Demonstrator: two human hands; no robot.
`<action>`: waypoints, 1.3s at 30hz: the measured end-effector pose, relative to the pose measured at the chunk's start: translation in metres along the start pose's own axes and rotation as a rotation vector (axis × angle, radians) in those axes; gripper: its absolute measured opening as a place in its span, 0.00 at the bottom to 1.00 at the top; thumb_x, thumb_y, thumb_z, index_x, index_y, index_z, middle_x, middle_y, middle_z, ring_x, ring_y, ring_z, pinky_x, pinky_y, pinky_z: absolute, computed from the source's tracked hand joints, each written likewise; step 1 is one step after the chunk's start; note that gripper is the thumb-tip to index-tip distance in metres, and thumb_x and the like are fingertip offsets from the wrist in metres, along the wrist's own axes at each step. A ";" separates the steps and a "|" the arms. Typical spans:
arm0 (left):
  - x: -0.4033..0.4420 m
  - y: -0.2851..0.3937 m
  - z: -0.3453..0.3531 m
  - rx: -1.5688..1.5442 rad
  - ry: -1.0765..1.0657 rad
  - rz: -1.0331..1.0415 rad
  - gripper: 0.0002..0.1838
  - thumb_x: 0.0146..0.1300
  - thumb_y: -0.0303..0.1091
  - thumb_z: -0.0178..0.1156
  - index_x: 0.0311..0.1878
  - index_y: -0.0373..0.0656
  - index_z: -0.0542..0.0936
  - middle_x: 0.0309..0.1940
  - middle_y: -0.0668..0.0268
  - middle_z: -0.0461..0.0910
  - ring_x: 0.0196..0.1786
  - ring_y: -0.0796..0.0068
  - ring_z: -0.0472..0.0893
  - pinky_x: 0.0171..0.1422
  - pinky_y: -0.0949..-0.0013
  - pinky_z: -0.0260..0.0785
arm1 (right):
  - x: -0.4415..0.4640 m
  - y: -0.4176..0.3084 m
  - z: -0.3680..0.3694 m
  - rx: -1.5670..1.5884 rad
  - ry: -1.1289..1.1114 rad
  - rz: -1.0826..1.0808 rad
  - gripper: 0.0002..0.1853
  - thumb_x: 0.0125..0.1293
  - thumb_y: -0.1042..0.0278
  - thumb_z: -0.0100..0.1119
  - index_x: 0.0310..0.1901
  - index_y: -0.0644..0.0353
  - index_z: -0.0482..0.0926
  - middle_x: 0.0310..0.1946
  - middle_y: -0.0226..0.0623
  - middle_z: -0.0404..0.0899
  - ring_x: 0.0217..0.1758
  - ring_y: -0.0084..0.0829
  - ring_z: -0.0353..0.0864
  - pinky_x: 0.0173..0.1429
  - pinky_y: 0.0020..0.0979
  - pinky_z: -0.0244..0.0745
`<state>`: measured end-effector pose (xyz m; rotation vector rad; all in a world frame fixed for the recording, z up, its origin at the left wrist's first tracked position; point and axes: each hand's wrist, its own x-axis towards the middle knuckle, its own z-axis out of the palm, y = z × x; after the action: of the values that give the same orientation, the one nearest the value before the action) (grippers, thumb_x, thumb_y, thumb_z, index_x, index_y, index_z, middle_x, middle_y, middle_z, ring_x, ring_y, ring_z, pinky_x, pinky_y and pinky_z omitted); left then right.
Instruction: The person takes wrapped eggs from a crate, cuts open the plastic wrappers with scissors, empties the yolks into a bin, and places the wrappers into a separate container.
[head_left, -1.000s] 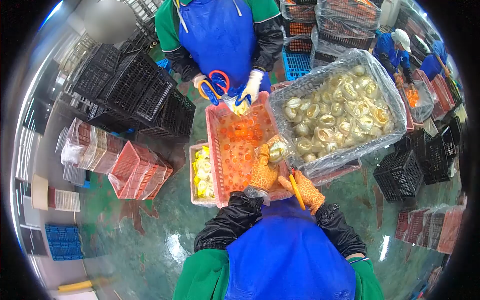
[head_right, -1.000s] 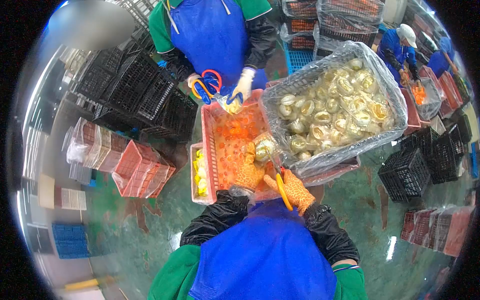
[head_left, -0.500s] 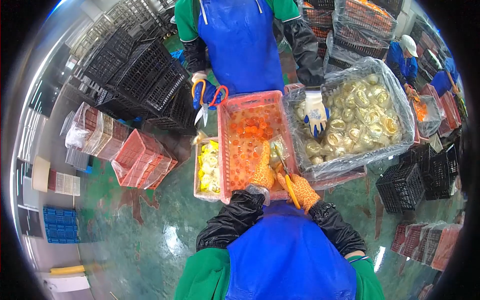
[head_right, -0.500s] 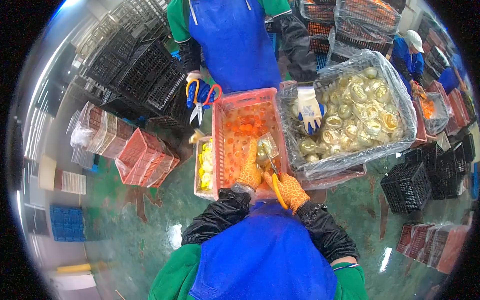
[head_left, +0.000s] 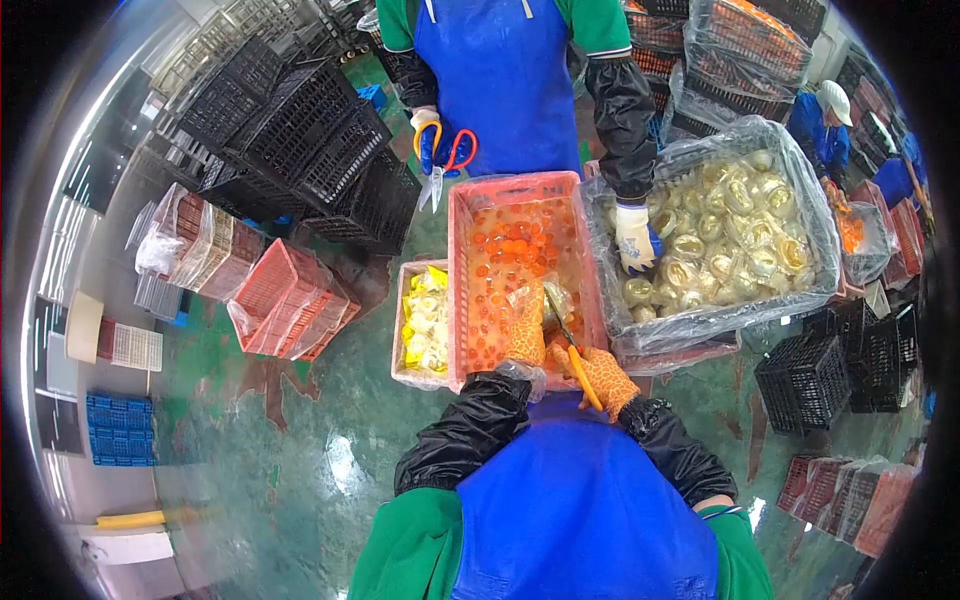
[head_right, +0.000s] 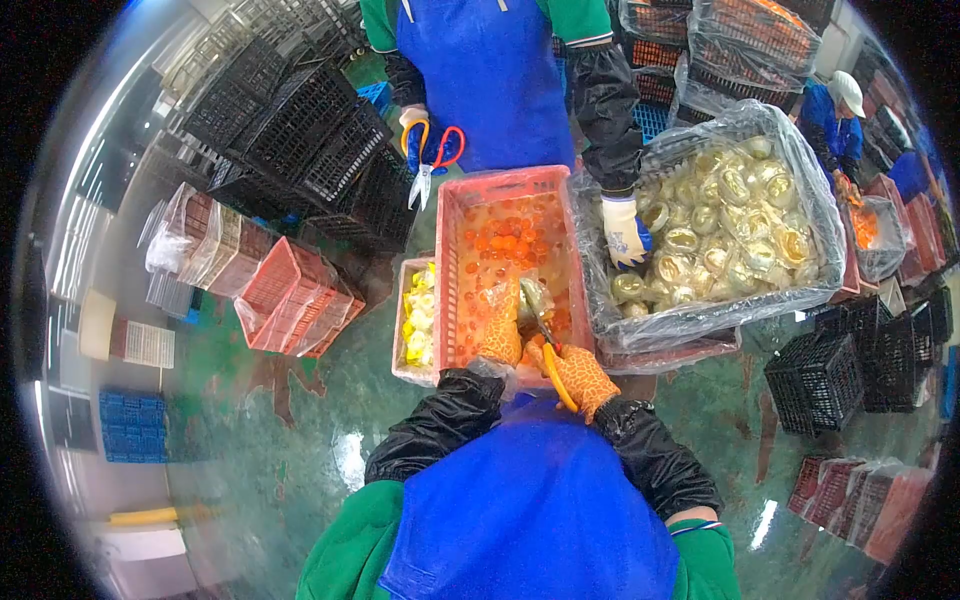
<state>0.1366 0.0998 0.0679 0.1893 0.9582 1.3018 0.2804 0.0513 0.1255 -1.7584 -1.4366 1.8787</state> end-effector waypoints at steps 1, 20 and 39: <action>0.007 -0.005 -0.009 0.000 0.001 -0.001 0.22 0.68 0.51 0.55 0.53 0.43 0.77 0.43 0.63 0.81 0.41 0.68 0.82 0.44 0.65 0.79 | 0.000 0.001 0.000 0.009 0.007 -0.036 0.35 0.63 0.35 0.53 0.47 0.68 0.77 0.30 0.45 0.80 0.22 0.36 0.80 0.22 0.34 0.76; 0.010 0.083 -0.062 1.492 -0.170 0.410 0.24 0.68 0.38 0.52 0.65 0.38 0.67 0.52 0.45 0.75 0.50 0.51 0.79 0.56 0.55 0.72 | 0.007 -0.001 -0.005 0.170 -0.051 -0.071 0.23 0.70 0.44 0.48 0.50 0.59 0.73 0.24 0.30 0.67 0.17 0.23 0.70 0.24 0.32 0.79; 0.010 0.064 -0.025 1.822 0.018 0.941 0.18 0.67 0.33 0.49 0.59 0.47 0.74 0.47 0.54 0.79 0.49 0.55 0.78 0.52 0.55 0.71 | 0.038 0.011 -0.015 -0.047 -0.133 -0.552 0.30 0.65 0.42 0.54 0.59 0.58 0.70 0.24 0.36 0.69 0.18 0.26 0.71 0.26 0.33 0.78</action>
<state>0.0729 0.1190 0.0867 2.2052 1.9232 0.7463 0.2878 0.0797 0.0956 -1.1016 -1.7934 1.6868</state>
